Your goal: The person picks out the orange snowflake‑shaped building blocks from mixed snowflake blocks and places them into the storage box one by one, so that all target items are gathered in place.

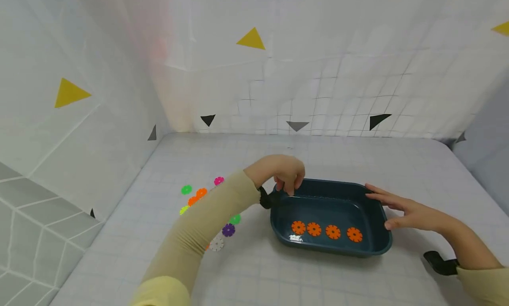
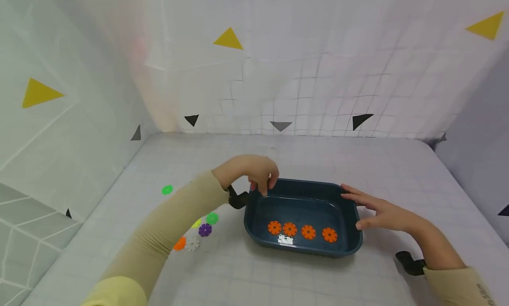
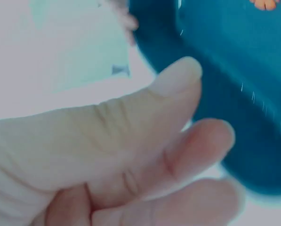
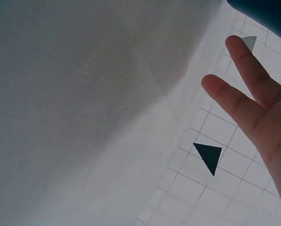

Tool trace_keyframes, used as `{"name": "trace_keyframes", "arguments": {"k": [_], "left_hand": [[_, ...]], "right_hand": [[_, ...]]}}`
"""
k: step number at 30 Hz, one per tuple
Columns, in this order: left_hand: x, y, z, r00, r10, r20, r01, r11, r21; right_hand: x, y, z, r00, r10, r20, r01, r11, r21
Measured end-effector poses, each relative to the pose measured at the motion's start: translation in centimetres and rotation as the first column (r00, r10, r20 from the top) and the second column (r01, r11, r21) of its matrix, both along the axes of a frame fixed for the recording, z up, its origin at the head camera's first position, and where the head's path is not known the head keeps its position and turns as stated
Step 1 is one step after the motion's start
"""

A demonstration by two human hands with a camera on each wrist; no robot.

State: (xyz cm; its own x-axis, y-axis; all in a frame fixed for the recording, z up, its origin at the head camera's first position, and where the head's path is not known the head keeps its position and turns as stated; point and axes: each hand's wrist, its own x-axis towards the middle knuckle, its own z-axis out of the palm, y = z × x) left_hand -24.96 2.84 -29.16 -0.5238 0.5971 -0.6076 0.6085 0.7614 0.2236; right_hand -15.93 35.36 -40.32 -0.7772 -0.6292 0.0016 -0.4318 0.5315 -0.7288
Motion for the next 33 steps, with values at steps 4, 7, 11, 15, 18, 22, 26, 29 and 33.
{"name": "trace_keyframes", "arguments": {"k": [4, 7, 11, 15, 18, 22, 26, 29, 33], "left_hand": [[-0.7, -3.6, 1.8, 0.996, 0.059, -0.071, -0.057, 0.998, 0.028], [-1.8, -6.6, 2.2, 0.989, 0.127, -0.074, -0.121, 0.990, 0.077], [-3.5, -10.7, 1.3, 0.976, 0.216, -0.037, -0.208, 0.965, 0.163], [-4.7, -14.6, -0.8, 0.960, 0.278, -0.019, -0.266, 0.935, 0.233], [-5.2, -17.2, -2.7, 0.953, 0.302, -0.017, -0.286, 0.916, 0.280], [-5.0, -20.1, -5.1, 0.946, 0.324, -0.006, -0.303, 0.889, 0.342], [-4.5, -22.4, -6.9, 0.936, 0.352, 0.002, -0.326, 0.865, 0.382], [-4.0, -24.1, -8.0, 0.931, 0.366, -0.003, -0.337, 0.861, 0.380], [-3.4, -25.9, -9.2, 0.922, 0.387, -0.012, -0.354, 0.854, 0.381]], "right_hand": [[-0.1, 0.0, -0.3, 1.000, 0.008, 0.002, -0.008, 1.000, -0.002], [0.0, 0.1, -0.3, 1.000, 0.007, -0.002, -0.007, 1.000, 0.001], [0.1, 0.2, -0.2, 1.000, 0.003, -0.006, -0.003, 1.000, 0.002], [0.1, 0.2, -0.3, 1.000, 0.004, -0.003, -0.004, 1.000, 0.006], [0.1, 0.2, -0.3, 1.000, 0.006, -0.001, -0.006, 1.000, 0.007], [0.1, 0.2, -0.3, 1.000, 0.009, -0.002, -0.009, 1.000, 0.007], [0.0, 0.2, -0.3, 1.000, 0.013, -0.004, -0.013, 1.000, 0.006], [0.0, 0.1, -0.4, 1.000, 0.013, -0.005, -0.013, 1.000, 0.004], [-0.1, 0.0, -0.4, 1.000, 0.011, 0.000, -0.011, 1.000, -0.004]]}}
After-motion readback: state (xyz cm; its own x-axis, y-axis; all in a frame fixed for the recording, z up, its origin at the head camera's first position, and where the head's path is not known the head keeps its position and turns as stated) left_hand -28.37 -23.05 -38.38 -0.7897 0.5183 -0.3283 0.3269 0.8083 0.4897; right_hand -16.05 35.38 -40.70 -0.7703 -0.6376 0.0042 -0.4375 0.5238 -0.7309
